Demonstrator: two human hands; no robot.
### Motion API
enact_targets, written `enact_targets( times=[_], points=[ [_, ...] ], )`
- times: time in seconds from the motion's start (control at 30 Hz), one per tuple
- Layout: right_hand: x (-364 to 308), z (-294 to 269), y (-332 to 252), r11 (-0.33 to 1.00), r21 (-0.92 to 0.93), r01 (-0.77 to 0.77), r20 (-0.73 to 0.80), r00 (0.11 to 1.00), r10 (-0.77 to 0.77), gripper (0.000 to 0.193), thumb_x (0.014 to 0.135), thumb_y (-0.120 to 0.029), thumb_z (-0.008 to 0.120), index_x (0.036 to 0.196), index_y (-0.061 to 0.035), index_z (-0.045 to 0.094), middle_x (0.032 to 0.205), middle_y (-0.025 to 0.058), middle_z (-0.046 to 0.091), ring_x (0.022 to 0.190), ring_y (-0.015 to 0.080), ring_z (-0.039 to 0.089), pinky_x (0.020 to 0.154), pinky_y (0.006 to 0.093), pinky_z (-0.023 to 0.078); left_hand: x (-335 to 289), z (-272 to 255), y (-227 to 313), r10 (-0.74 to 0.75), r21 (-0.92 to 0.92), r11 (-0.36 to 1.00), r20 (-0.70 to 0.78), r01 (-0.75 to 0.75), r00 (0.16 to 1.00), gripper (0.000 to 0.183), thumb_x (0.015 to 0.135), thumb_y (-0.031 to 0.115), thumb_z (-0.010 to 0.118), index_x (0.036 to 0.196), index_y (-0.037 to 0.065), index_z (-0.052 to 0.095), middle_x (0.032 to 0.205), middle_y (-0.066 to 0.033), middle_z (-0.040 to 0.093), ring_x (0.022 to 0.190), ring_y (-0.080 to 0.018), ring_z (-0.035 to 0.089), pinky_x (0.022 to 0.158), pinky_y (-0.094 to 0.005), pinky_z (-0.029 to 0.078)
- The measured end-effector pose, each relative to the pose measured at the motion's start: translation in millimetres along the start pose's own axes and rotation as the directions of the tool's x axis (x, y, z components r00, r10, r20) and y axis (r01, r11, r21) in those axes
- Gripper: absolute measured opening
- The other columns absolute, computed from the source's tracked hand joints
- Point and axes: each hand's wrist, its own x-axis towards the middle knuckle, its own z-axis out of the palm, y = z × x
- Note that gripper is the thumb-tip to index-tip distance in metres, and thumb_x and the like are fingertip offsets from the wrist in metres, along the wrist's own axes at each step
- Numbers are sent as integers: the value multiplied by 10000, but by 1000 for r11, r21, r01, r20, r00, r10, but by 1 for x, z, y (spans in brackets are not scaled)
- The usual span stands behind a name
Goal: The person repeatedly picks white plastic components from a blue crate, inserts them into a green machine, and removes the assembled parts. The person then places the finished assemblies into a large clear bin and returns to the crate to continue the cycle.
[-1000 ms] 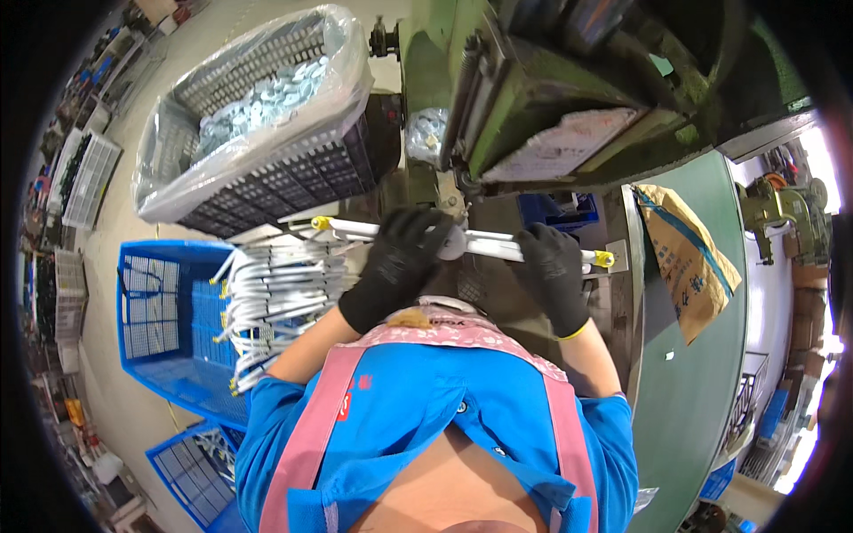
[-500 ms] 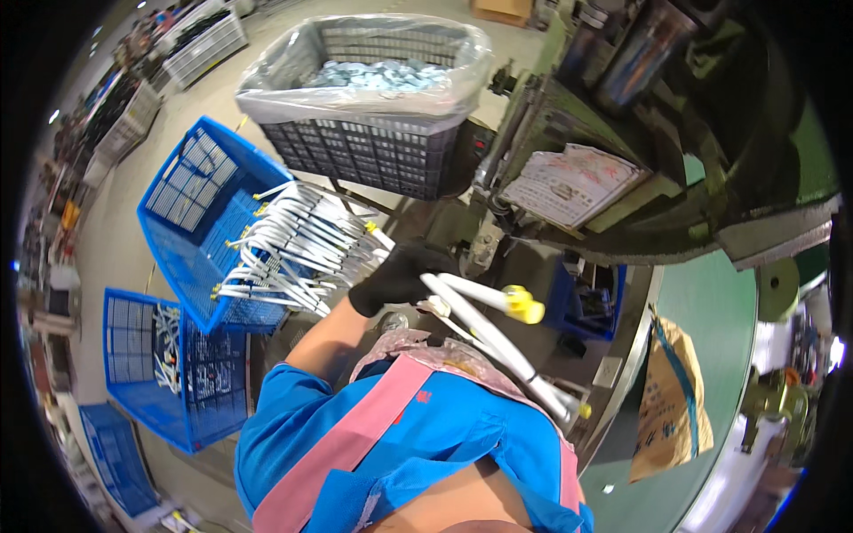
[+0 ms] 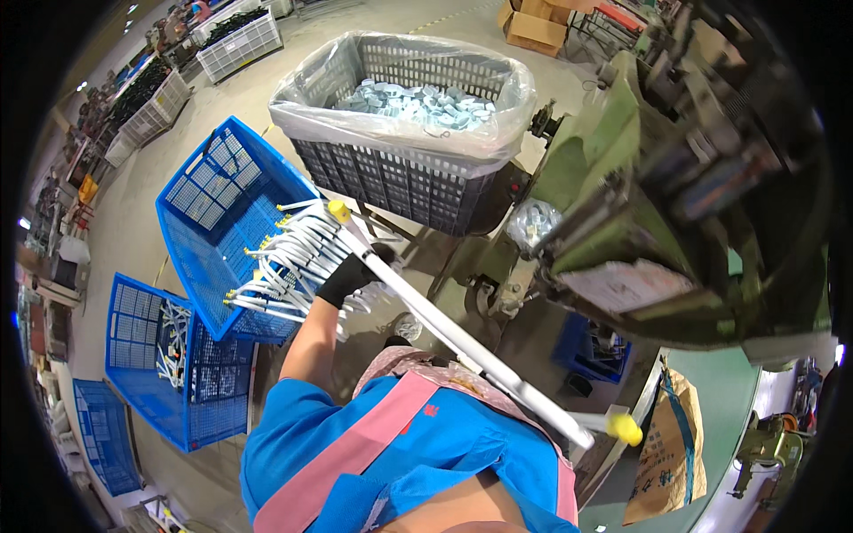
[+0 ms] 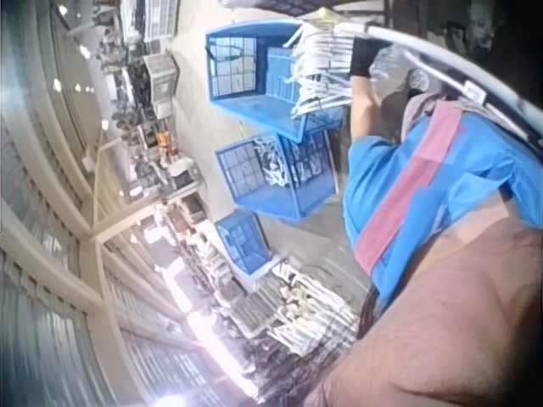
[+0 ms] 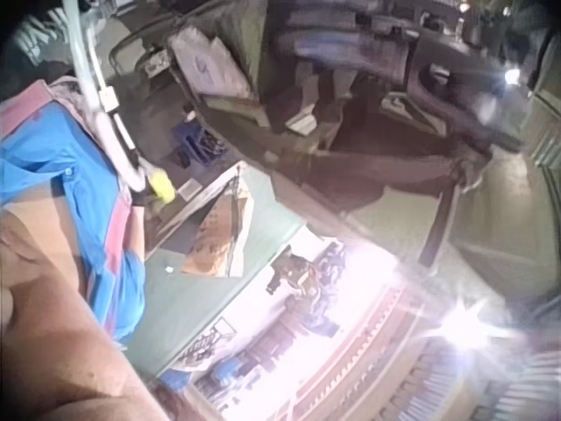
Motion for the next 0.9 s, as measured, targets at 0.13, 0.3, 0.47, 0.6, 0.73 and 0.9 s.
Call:
enact_targets(
  times=[0.13, 0.3, 0.47, 0.6, 0.73, 0.9],
  points=[
    [39, 9, -38, 999, -17, 30, 34, 999, -30, 274, 825, -243, 675, 1048, -85, 678, 995, 142, 671, 913, 291, 640, 778, 352, 494, 32, -82, 40, -615, 289, 775, 136, 563, 777, 264, 807, 239, 710, 966, 30, 682, 779, -46, 688, 723, -150, 643, 679, -289, 504],
    [81, 28, -86, 999, -49, 5, 87, 996, -1, 287, 811, -262, 689, 1047, -99, 684, 995, 130, 677, 917, 287, 645, 774, 349, 498, 141, -108, 103, -4, 347, 936, 165, -54, 986, 191, 863, 153, 666, 963, -10, 669, 754, -33, 640, 696, -64, 548, 632, -243, 463],
    [96, 31, -119, 987, -128, -95, 141, 984, 113, 300, 797, -281, 702, 1045, -113, 691, 996, 119, 682, 921, 282, 650, 771, 347, 501, 289, -98, 94, 154, 362, 907, 184, -213, 971, 148, 830, 168, 684, 866, 28, 652, 698, -86, 635, 619, -141, 566, 591, -296, 454],
    [90, 24, -143, 979, -103, -174, -3, 985, 175, 318, 746, -302, 711, 1017, -137, 691, 930, 130, 677, 843, 302, 651, 695, 391, 498, 397, -95, 33, -20, 596, 774, 362, -215, 932, 133, 810, 169, 671, 808, 43, 631, 673, -108, 620, 618, -211, 618, 604, -350, 490],
    [77, 31, -161, 937, -5, -349, -73, 935, 348, 295, 734, -297, 712, 996, -163, 696, 888, 106, 682, 779, 279, 661, 661, 387, 495, 459, -91, -51, -21, 867, 434, 280, -243, 960, 267, 842, 295, 627, 900, 35, 609, 792, -197, 648, 782, -394, 638, 695, -480, 490],
    [67, 59, -165, 867, -214, -449, -84, 893, 442, 219, 765, -202, 616, 965, -209, 705, 839, 74, 688, 727, 253, 669, 609, 359, 498, 462, -69, -115, -326, 837, 535, 330, -115, 886, 424, 819, 288, 673, 1139, 39, 550, 1089, -238, 633, 1057, -385, 598, 846, -437, 489]
  ],
)
